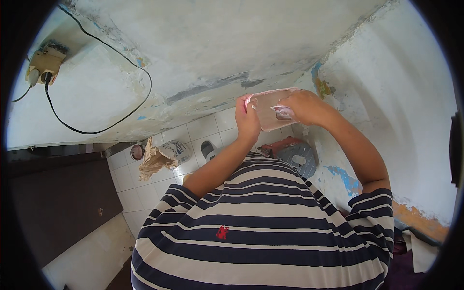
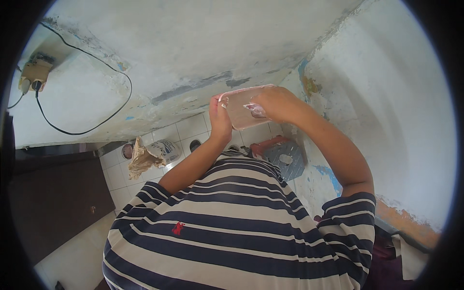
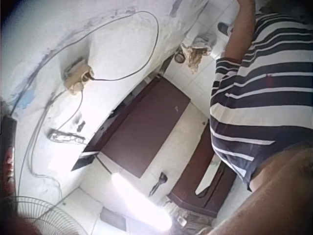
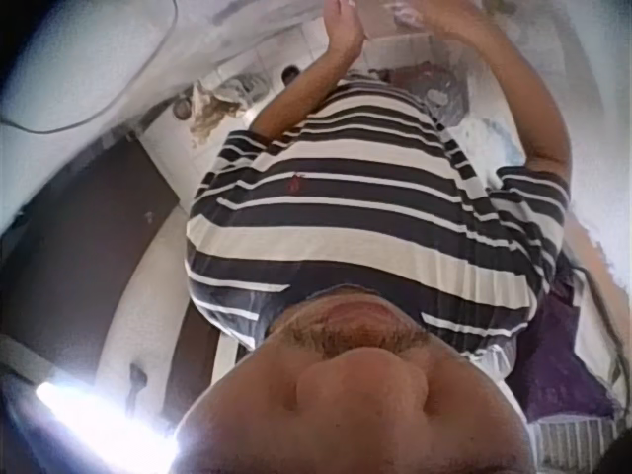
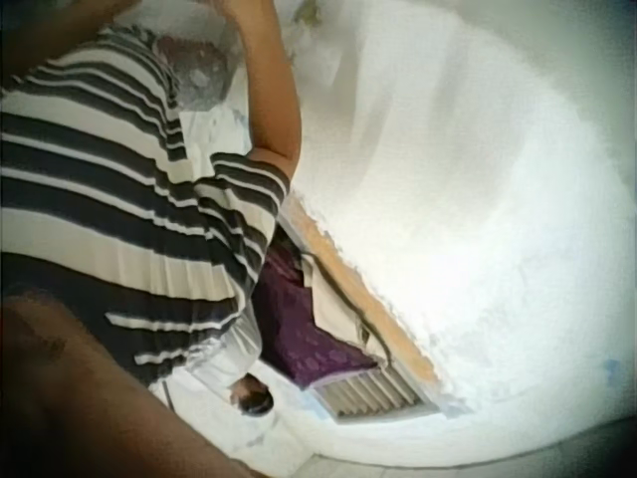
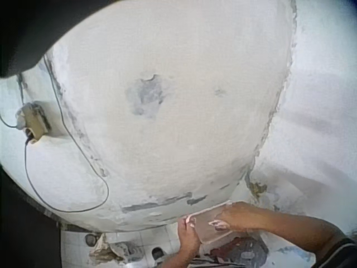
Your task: The person applies putty filler from a plastic container to a peeling wall section with a putty knife, smoothing the filler over the damaged area.
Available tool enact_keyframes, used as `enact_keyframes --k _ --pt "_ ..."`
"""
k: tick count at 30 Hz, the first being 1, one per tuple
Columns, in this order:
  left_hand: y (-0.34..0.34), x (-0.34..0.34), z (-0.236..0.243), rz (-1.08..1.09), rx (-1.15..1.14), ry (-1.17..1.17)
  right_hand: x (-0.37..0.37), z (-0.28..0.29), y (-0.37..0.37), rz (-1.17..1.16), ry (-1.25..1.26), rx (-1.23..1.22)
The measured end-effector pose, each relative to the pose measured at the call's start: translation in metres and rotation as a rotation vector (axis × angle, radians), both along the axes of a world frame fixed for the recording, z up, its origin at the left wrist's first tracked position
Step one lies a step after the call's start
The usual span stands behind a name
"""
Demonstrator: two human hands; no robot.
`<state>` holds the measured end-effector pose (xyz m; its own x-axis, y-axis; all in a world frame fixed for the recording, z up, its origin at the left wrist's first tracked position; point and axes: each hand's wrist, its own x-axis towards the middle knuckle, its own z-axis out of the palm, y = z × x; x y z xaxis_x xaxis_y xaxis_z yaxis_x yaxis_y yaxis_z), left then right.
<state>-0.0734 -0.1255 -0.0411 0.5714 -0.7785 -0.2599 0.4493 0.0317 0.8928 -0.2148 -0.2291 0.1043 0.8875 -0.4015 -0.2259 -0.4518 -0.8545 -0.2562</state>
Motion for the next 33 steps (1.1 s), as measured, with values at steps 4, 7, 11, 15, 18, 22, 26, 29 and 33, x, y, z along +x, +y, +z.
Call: enact_keyframes --k 4,7,11,15,18,22,26,29,33 --pt "-0.001 -0.006 -0.010 -0.014 0.024 -0.022 0.011 0.005 0.004 -0.011 0.039 0.088" --pt "0.001 -0.008 -0.011 -0.033 0.042 0.023 0.017 0.014 0.008 -0.074 0.117 0.155" --pt "0.007 -0.009 -0.004 -0.087 0.075 0.202 0.016 0.012 -0.001 -0.043 0.028 0.330" --pt "0.014 -0.007 0.005 -0.154 0.113 0.246 0.019 0.007 -0.010 -0.116 -0.001 0.565" --pt "0.016 -0.002 0.011 -0.175 0.123 0.209 0.016 -0.007 -0.023 -0.108 -0.020 0.653" --pt "0.024 0.014 0.013 -0.260 0.150 0.194 0.007 -0.019 -0.037 -0.134 -0.037 0.715" --pt "0.033 0.034 -0.011 -0.179 0.025 0.203 -0.021 -0.033 -0.044 -0.457 -0.375 0.970" --pt "0.042 0.051 -0.038 -0.120 -0.102 0.195 -0.036 -0.056 -0.031 -0.692 -0.791 1.193" --pt "0.064 0.074 -0.049 -0.138 -0.168 0.220 -0.056 -0.100 0.009 -0.814 -1.396 1.550"
